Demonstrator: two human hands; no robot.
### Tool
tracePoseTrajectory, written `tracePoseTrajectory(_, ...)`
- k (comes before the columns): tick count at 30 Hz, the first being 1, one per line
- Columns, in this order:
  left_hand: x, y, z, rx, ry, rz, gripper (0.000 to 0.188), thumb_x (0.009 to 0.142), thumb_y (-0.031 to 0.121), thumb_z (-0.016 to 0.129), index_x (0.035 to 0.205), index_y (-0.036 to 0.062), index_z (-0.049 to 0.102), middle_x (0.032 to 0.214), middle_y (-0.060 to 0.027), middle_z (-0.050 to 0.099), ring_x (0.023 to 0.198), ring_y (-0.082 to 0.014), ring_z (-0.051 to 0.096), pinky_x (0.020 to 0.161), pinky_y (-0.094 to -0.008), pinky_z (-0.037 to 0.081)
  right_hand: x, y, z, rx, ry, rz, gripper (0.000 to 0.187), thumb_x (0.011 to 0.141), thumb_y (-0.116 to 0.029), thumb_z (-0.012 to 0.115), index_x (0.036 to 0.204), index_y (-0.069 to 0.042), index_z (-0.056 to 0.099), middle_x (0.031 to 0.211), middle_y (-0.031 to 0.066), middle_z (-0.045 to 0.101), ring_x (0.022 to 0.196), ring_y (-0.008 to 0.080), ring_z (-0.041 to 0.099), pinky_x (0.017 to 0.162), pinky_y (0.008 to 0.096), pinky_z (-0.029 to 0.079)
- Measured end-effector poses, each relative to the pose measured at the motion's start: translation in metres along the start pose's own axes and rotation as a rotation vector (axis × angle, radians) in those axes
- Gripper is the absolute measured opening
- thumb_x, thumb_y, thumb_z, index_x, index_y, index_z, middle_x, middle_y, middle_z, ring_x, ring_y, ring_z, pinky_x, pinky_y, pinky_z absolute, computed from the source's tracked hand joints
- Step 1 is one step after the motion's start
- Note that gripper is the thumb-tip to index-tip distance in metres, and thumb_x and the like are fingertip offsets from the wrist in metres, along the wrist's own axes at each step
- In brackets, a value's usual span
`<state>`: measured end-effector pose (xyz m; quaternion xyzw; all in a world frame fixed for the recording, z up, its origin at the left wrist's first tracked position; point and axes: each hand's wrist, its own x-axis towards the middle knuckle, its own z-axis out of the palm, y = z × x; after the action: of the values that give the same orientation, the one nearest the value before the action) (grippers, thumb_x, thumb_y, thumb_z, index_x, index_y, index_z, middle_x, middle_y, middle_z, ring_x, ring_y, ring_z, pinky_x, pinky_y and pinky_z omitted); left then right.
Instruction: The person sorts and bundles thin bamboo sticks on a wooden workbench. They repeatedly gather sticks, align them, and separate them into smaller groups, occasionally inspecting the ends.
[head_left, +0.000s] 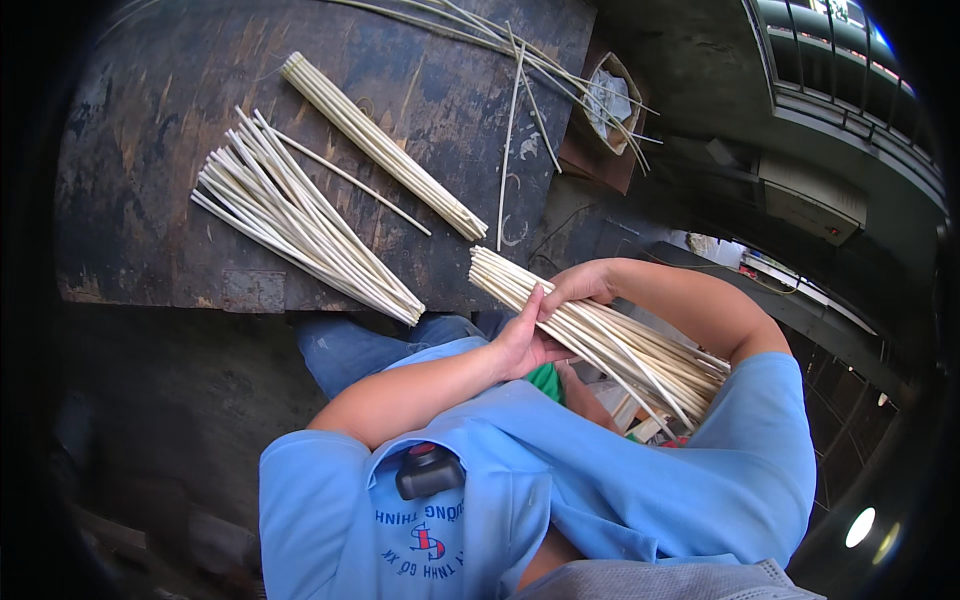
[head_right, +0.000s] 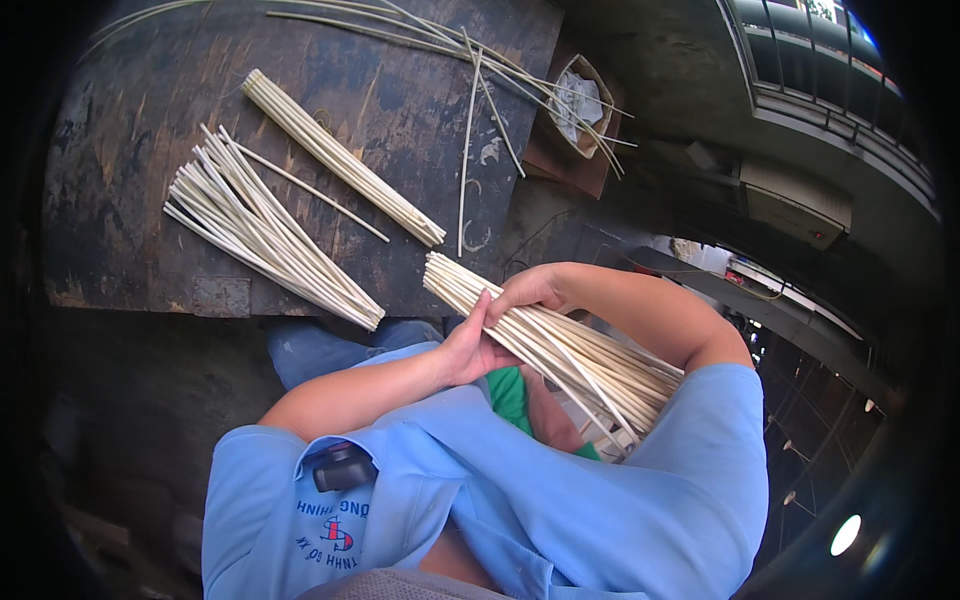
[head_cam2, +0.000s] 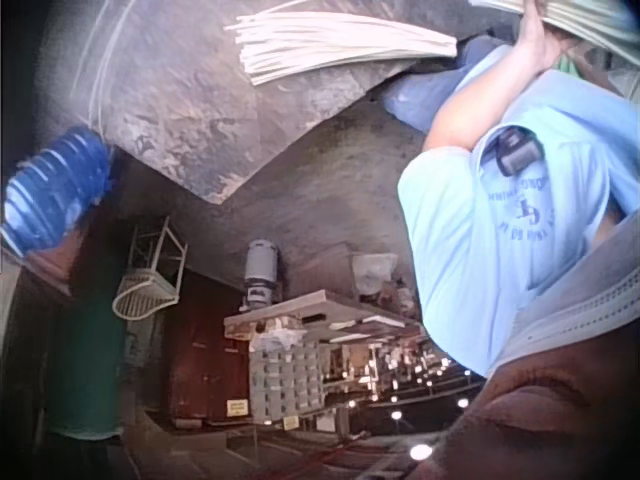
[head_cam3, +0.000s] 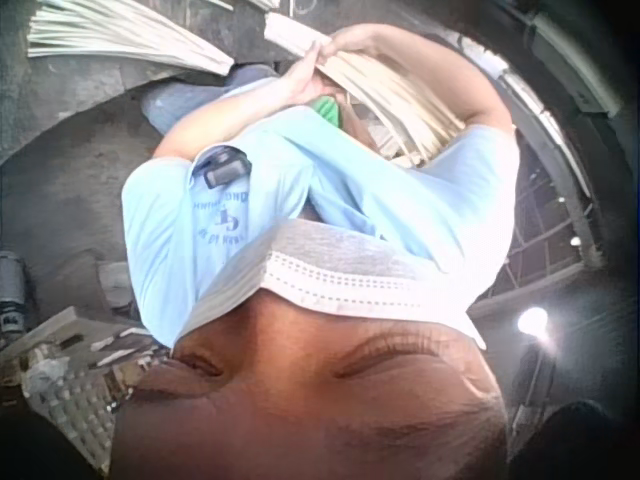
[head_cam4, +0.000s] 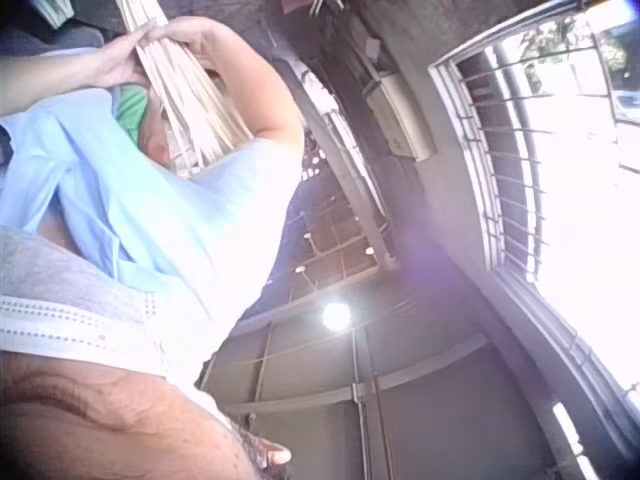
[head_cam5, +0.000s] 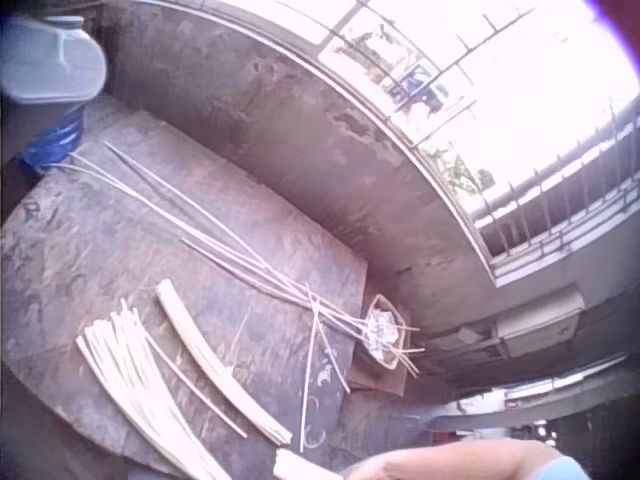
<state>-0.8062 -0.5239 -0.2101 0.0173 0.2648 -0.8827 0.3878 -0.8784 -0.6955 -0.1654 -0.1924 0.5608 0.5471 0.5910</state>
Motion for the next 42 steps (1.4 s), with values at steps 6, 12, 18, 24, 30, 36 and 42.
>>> tracePoseTrajectory(6, -0.007, 0.038, -0.06, 0.003, 0.219, 0.19, 0.085, 0.1, 0.073, 0.025, 0.151, 0.005, 0.033, 0.145, -0.0183, 0.051, 0.133, -0.0325, 0.053, 0.107, -0.0551, 0.048, 0.047, -0.048, 0.007, 0.078, -0.066, 0.127, 0.06, 0.083, -0.055, 0.079, 0.12, -0.008, 0.069, 0.119, 0.0129, 0.07, 0.105, 0.0225, 0.068, 0.092, 0.0402, 0.056)
tracePoseTrajectory(12, -0.001, 0.046, -0.071, -0.071, 0.318, 0.277, 0.076, 0.1, 0.068, 0.041, 0.143, 0.0052, 0.043, 0.137, -0.0162, 0.056, 0.126, -0.03, 0.058, 0.104, -0.0526, 0.05, 0.015, -0.037, 0.037, 0.033, 0.091, 0.13, 0.072, 0.08, -0.047, 0.085, 0.133, -0.005, 0.059, 0.121, 0.0127, 0.069, 0.108, 0.0227, 0.067, 0.097, 0.0397, 0.052)
tracePoseTrajectory(18, -0.014, 0.01, -0.04, -0.079, 0.216, 0.207, 0.073, 0.101, 0.066, 0.042, 0.143, 0.0058, 0.043, 0.134, -0.0148, 0.059, 0.121, -0.0295, 0.061, 0.1, -0.0531, 0.053, -0.023, -0.041, 0.05, -0.103, 0.217, 0.257, 0.08, 0.072, -0.042, 0.086, 0.139, -0.009, 0.058, 0.132, 0.0138, 0.066, 0.132, 0.0248, 0.053, 0.115, 0.0418, 0.036)
tracePoseTrajectory(24, 0.0, 0.047, -0.076, -0.112, 0.275, 0.272, 0.076, 0.102, 0.068, 0.034, 0.143, 0.0039, 0.044, 0.137, -0.0173, 0.058, 0.126, -0.0313, 0.06, 0.104, -0.0526, 0.051, 0.017, -0.055, 0.028, -0.033, 0.065, 0.22, 0.068, 0.078, -0.047, 0.086, 0.127, -0.006, 0.064, 0.123, 0.0125, 0.068, 0.107, 0.023, 0.065, 0.096, 0.0406, 0.052)
tracePoseTrajectory(30, 0.008, 0.013, -0.057, -0.17, 0.376, 0.46, 0.063, 0.102, 0.051, 0.055, 0.145, 0.008, 0.04, 0.136, -0.0123, 0.055, 0.124, -0.0264, 0.058, 0.1, -0.0444, 0.054, 0.009, -0.038, 0.05, -0.125, 0.059, 0.006, 0.065, 0.077, -0.033, 0.087, 0.128, -0.005, 0.057, 0.117, 0.0135, 0.067, 0.105, 0.0247, 0.066, 0.09, 0.0405, 0.055)
tracePoseTrajectory(36, -0.005, 0.009, -0.004, 0.15, 0.42, 0.816, 0.058, 0.101, 0.029, 0.065, 0.144, 0.0056, 0.034, 0.134, -0.0115, 0.054, 0.124, -0.0227, 0.056, 0.106, -0.0372, 0.048, -0.011, 0.019, 0.05, -0.261, 0.28, -0.587, 0.094, 0.068, -0.021, 0.092, 0.144, -0.005, 0.039, 0.129, 0.0125, 0.058, 0.123, 0.021, 0.054, 0.106, 0.0362, 0.046)
tracePoseTrajectory(42, -0.026, 0.014, 0.042, 0.686, 0.436, 0.862, 0.049, 0.098, 0.018, 0.069, 0.137, 0.0028, 0.043, 0.126, -0.0109, 0.058, 0.116, -0.0198, 0.059, 0.102, -0.0341, 0.048, 0.021, 0.072, 0.065, -0.03, 0.42, -1.16, 0.109, 0.065, -0.027, 0.096, 0.152, -0.005, 0.034, 0.138, 0.0141, 0.055, 0.128, 0.0221, 0.052, 0.108, 0.0357, 0.043)
